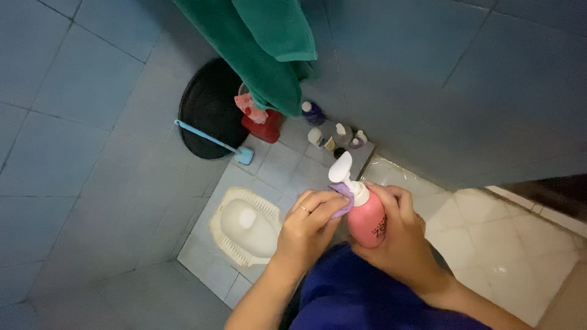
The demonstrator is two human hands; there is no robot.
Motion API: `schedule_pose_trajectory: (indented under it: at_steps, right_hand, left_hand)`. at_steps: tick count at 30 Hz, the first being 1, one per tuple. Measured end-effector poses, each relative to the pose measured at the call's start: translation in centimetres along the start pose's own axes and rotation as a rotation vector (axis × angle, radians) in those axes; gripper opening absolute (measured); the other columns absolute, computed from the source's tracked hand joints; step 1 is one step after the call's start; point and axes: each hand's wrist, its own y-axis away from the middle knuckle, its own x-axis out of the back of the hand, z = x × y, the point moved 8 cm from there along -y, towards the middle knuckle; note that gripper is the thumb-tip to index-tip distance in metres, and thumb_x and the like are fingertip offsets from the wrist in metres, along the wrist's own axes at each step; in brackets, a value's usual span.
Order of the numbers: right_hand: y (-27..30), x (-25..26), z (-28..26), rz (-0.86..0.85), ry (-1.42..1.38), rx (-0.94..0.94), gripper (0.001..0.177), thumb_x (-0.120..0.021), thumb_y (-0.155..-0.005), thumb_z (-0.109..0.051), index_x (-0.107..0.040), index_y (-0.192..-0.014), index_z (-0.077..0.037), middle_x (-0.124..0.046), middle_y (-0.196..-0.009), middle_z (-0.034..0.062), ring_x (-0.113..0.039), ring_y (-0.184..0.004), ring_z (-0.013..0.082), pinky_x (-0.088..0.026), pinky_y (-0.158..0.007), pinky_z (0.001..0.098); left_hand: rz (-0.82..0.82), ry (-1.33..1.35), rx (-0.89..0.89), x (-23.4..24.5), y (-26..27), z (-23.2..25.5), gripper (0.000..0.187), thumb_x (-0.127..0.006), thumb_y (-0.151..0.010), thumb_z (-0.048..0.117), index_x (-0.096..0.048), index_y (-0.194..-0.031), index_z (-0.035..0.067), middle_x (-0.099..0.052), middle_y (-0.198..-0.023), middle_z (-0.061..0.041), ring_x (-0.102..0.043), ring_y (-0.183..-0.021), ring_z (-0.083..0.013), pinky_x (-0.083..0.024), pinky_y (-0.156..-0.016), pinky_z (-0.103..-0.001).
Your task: Wiping down various soap and lotion bottles with a cloth in a bathroom.
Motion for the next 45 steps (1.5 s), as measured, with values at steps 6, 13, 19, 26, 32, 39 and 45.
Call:
schedule_pose_trajectory:
  at_steps: [6,13,19,26,32,39,45]
  right_hand:
    - [-0.2,-0.2,0.5,-0.011,-0.012,-0.018,0.097,-0.09,-0.052,-0.02,-0.047,-0.139,-0.016,-0.054,-0.126,0.0176,-0.063,-0.11,0.0406,-0.055,-0.088,0.0483]
    - [-0.1,-1.6,0.4,-0.041,0.24,0.076,0.104,-0.092,-0.04,-0.032,-0.053,-0.136,-0.017,-0.057,-0.125,0.0178,-0.063,-0.108,0.0421,-0.05,-0.079,0.0548]
    - [-0.5,-2.6,0.8,-0.093,0.235,0.058,0.09,-0.093,-0.05,-0.045,-0.059,-0.129,-0.019,-0.057,-0.126,0.018,-0.065,-0.101,0.0404,-0.05,-0.078,0.0571]
    - [-0.6,-2.9,2.3,-0.133,0.254,-0.063,0.099,-0.092,-0.048,-0.044,-0.053,-0.136,-0.022,-0.056,-0.127,0.0146,-0.065,-0.105,0.04,-0.05,-0.078,0.058]
    - [-1.2,-1.5,2.9,-0.051,0.048,-0.035,0.1,-0.09,-0.046,-0.029,-0.05,-0.137,-0.016,-0.055,-0.129,0.0154,-0.06,-0.117,0.0396,-0.051,-0.091,0.0498]
    - [-1.2,-2.9,3.1,-0.253,-0.076,0.065,0.097,-0.088,-0.054,-0.028,-0.044,-0.139,-0.015,-0.054,-0.136,0.0123,-0.059,-0.123,0.0331,-0.048,-0.09,0.0442]
    - [0.4,-4.9,5.5,-0.423,-0.061,0.061,0.117,-0.09,-0.051,-0.031,-0.03,-0.15,-0.012,-0.051,-0.139,0.0132,-0.052,-0.126,0.0331,-0.034,-0.096,0.0505]
  left_hand:
    - [-0.088,0.015,0.059,-1.1,0.5,-0.4,0.037,-0.074,-0.085,-0.002,-0.071,-0.121,0.008,-0.066,-0.118,-0.011,-0.068,-0.106,-0.0306,-0.057,-0.093,-0.037]
    - [-0.218,-0.103,0.218,-2.1,-0.5,-0.2,0.04,-0.065,-0.087,-0.002,-0.066,-0.127,0.008,-0.061,-0.12,-0.015,-0.064,-0.112,-0.035,-0.053,-0.096,-0.041]
    - [-0.178,-0.307,0.221,-3.4,-0.3,-0.5,0.044,-0.058,-0.086,-0.003,-0.058,-0.13,-0.001,-0.057,-0.126,-0.022,-0.059,-0.116,-0.0399,-0.05,-0.097,-0.042]
    - [-0.178,-0.23,0.126,-2.7,1.3,-1.3,0.041,-0.061,-0.09,0.0,-0.057,-0.131,0.0,-0.056,-0.127,-0.021,-0.06,-0.115,-0.0405,-0.051,-0.096,-0.044]
    - [-0.081,-0.117,0.233,-3.1,3.2,-6.3,0.029,-0.066,-0.092,0.0,-0.068,-0.12,0.006,-0.064,-0.113,-0.015,-0.066,-0.104,-0.0338,-0.055,-0.09,-0.039]
    - [0.078,0.458,0.507,-4.3,3.1,-13.6,0.02,-0.066,-0.091,-0.006,-0.069,-0.109,0.0,-0.068,-0.114,-0.011,-0.067,-0.105,-0.0218,-0.053,-0.094,-0.032]
    - [-0.321,0.731,0.266,-4.4,-2.2,-9.4,0.022,-0.067,-0.085,-0.011,-0.07,-0.103,0.001,-0.068,-0.111,-0.009,-0.066,-0.107,-0.022,-0.053,-0.097,-0.033]
